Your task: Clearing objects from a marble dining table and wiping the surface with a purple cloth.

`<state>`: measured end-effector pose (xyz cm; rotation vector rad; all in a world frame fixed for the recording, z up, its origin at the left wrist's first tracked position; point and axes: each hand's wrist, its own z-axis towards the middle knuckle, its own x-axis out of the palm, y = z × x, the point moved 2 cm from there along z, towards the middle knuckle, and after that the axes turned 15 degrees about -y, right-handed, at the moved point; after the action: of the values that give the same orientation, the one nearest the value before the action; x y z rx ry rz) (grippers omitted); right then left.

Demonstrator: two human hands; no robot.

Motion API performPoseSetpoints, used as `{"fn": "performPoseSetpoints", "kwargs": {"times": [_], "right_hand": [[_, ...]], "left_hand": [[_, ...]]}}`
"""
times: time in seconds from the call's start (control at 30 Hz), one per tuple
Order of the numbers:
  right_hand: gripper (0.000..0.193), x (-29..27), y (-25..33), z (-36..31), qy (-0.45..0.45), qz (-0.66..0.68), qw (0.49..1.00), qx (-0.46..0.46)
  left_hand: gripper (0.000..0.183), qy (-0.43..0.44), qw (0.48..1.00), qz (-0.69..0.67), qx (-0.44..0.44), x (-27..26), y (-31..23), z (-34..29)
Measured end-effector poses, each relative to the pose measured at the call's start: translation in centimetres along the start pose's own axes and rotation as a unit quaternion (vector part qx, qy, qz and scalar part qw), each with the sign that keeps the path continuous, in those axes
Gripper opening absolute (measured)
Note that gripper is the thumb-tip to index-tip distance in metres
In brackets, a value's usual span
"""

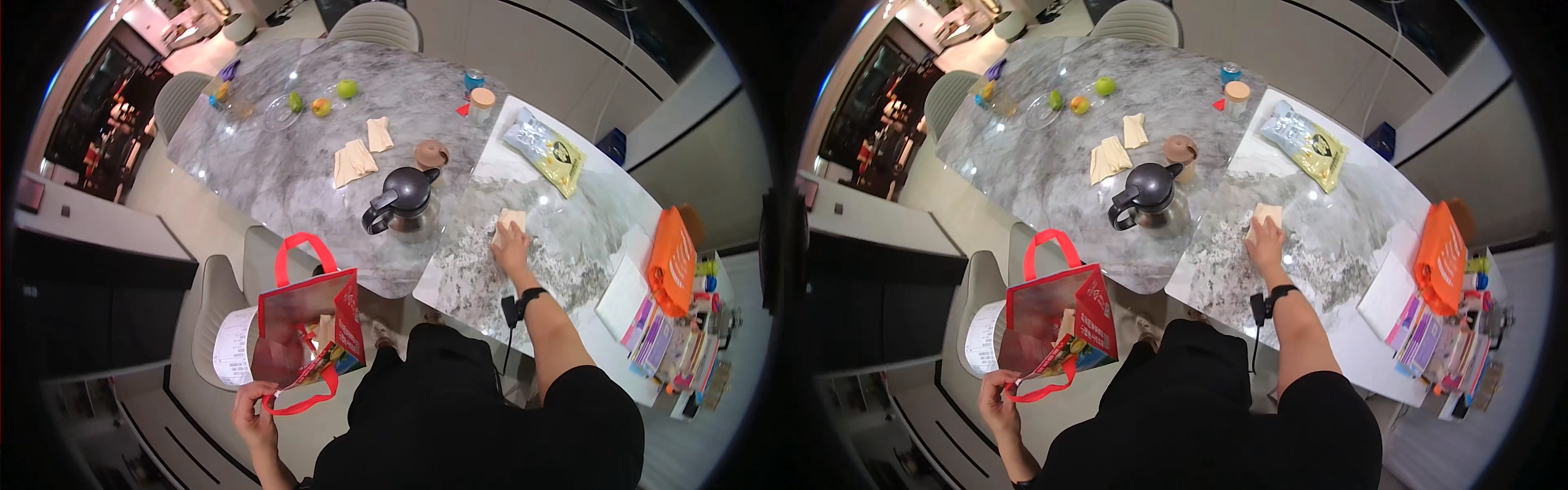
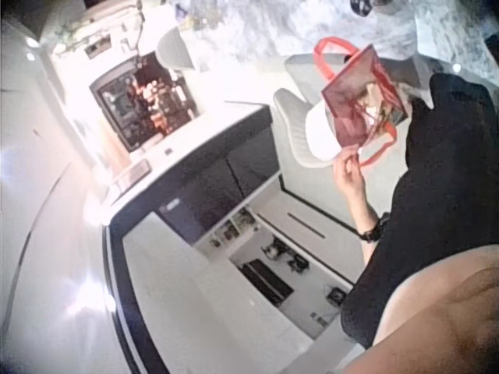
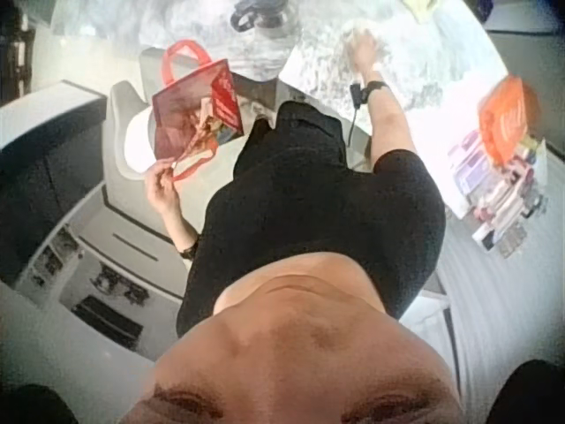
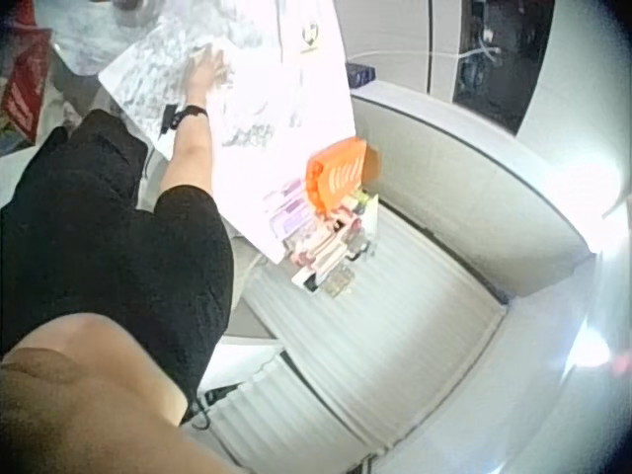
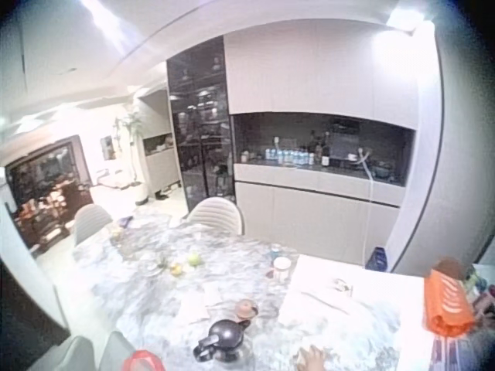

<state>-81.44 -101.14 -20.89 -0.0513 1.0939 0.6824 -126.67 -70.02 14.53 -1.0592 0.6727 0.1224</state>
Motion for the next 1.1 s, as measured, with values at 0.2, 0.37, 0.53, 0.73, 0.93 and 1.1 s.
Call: {"fn": "performPoseSetpoints", "kwargs": {"times": [0.2,0.37,0.53,0.73,0.93,1.1], "right_hand": [[0.017,0.8,4.8,-2.7,0.206,0.349,0.914,0.002],[0.037,-4.0,16.6,2.7,0.34,0.473,0.812,0.023],[0.062,-2.7,26.1,7.8,0.432,0.671,0.539,0.271],[0.039,-4.4,26.2,10.7,0.448,0.631,0.497,0.392],[0.026,-12.6,16.2,10.3,0.416,0.532,0.659,0.331],[0.017,-18.2,12.2,12.3,0.456,0.548,0.564,0.417]], "left_hand": [[0.012,-0.041,0.998,0.036,-0.007,0.8,-2.5,-2.5],[0.012,-0.076,0.996,0.034,-0.027,1.0,-3.5,-3.5],[0.012,-0.097,0.995,0.017,-0.029,1.6,-3.1,-4.3],[0.012,-0.107,0.994,-0.006,-0.037,2.1,-2.9,-4.4],[0.012,-0.088,0.995,-0.011,-0.051,3.6,-1.8,-3.5],[0.013,-0.067,0.997,-0.01,-0.043,5.0,-1.7,-1.9]]}}
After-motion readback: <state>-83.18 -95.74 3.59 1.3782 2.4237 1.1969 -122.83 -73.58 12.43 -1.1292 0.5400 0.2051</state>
